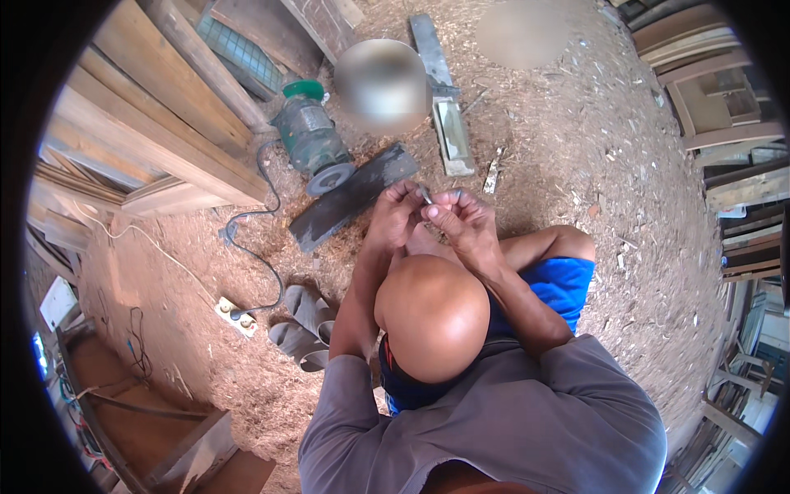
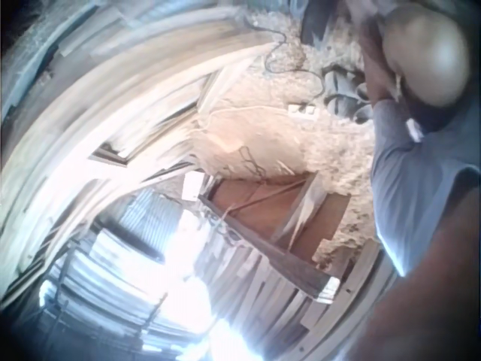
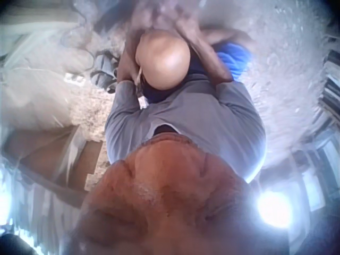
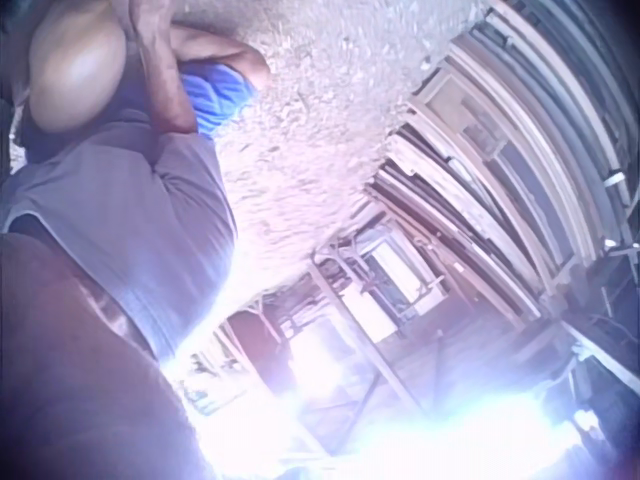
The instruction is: The person sharpens a metal plate by holding it against a spinning bench grinder and then dipping it into a bucket of water.
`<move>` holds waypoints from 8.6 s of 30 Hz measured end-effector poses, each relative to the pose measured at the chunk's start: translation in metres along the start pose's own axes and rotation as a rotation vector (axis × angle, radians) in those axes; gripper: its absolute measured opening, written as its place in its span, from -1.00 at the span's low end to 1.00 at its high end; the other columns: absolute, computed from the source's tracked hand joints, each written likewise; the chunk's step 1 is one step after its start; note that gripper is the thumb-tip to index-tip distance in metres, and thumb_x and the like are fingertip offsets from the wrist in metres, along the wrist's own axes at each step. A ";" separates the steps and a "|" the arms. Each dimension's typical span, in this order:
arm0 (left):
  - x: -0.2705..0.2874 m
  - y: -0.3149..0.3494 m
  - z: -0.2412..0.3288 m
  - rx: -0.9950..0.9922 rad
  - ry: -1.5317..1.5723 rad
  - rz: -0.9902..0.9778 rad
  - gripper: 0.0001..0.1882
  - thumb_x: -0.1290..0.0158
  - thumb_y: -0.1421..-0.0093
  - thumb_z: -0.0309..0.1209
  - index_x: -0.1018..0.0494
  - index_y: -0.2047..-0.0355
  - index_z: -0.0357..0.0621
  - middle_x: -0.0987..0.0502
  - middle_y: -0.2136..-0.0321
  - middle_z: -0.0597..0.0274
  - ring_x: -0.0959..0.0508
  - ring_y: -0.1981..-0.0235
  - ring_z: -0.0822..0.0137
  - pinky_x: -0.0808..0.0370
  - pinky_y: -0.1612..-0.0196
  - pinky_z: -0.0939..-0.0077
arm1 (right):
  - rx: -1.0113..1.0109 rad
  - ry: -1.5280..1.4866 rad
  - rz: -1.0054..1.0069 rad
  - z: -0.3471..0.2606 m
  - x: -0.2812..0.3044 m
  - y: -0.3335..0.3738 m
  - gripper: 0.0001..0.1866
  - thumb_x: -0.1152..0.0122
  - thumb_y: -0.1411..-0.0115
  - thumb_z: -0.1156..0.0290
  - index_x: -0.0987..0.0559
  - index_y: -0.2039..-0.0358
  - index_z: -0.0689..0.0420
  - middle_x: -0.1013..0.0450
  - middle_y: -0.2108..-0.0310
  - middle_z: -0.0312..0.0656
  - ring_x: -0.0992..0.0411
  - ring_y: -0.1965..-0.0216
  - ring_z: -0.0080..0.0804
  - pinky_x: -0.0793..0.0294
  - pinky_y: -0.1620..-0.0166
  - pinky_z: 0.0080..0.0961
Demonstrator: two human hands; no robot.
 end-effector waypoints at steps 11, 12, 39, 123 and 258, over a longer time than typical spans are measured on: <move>-0.002 0.005 0.004 0.022 -0.036 -0.027 -0.96 -0.01 -0.24 -0.55 -0.44 0.33 -0.16 -0.53 0.40 0.28 -0.53 0.36 0.46 -0.51 0.27 0.60 | 0.013 -0.003 0.002 -0.002 0.000 0.005 -0.83 -0.30 -0.10 0.53 -0.53 0.29 0.23 -0.46 0.40 -0.34 -0.34 0.38 -0.70 -0.37 0.28 -0.72; -0.004 0.003 0.007 -0.008 -0.037 -0.013 -0.97 0.00 -0.24 -0.55 -0.43 0.34 -0.16 -0.53 0.40 0.26 -0.55 0.39 0.43 -0.53 0.31 0.57 | 0.030 0.015 -0.011 -0.006 0.000 0.004 -0.84 -0.29 -0.10 0.54 -0.53 0.28 0.24 -0.46 0.39 -0.34 -0.35 0.37 -0.70 -0.37 0.27 -0.72; -0.068 -0.035 0.020 0.034 -0.144 -0.089 -0.90 -0.10 -0.21 -0.38 -0.45 0.39 -0.12 -0.56 0.45 0.27 -0.58 0.50 0.44 -0.52 0.42 0.61 | 0.230 0.020 0.058 -0.060 0.021 -0.008 -0.87 -0.23 -0.15 0.55 -0.53 0.28 0.27 -0.47 0.40 -0.29 -0.37 0.39 -0.67 -0.41 0.29 -0.67; 0.161 0.107 0.053 -0.211 0.382 0.346 -0.87 -0.01 -0.27 -0.35 -0.48 0.27 -0.11 -0.56 0.40 0.26 -0.56 0.37 0.43 -0.53 0.27 0.48 | 0.463 0.831 -0.806 0.096 -0.135 -0.062 -0.73 -0.04 -0.06 0.71 -0.60 0.24 0.22 -0.40 0.19 -0.11 -0.39 0.13 -0.28 -0.40 0.10 -0.44; 0.105 0.040 0.016 -0.059 0.155 0.277 -0.94 -0.03 -0.21 -0.58 -0.44 0.43 -0.20 -0.51 0.54 0.27 -0.50 0.55 0.49 -0.49 0.49 0.62 | -0.176 0.157 -0.200 0.075 -0.061 -0.035 -0.87 -0.24 -0.15 0.48 -0.55 0.31 0.24 -0.52 0.41 -0.27 -0.41 0.41 -0.69 -0.38 0.32 -0.74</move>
Point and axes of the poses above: each hand's wrist, its own y-axis away from the middle knuckle, its own x-axis out of the back of the hand, z = x × y, the point moved 3 cm from there along -y, towards the middle knuckle
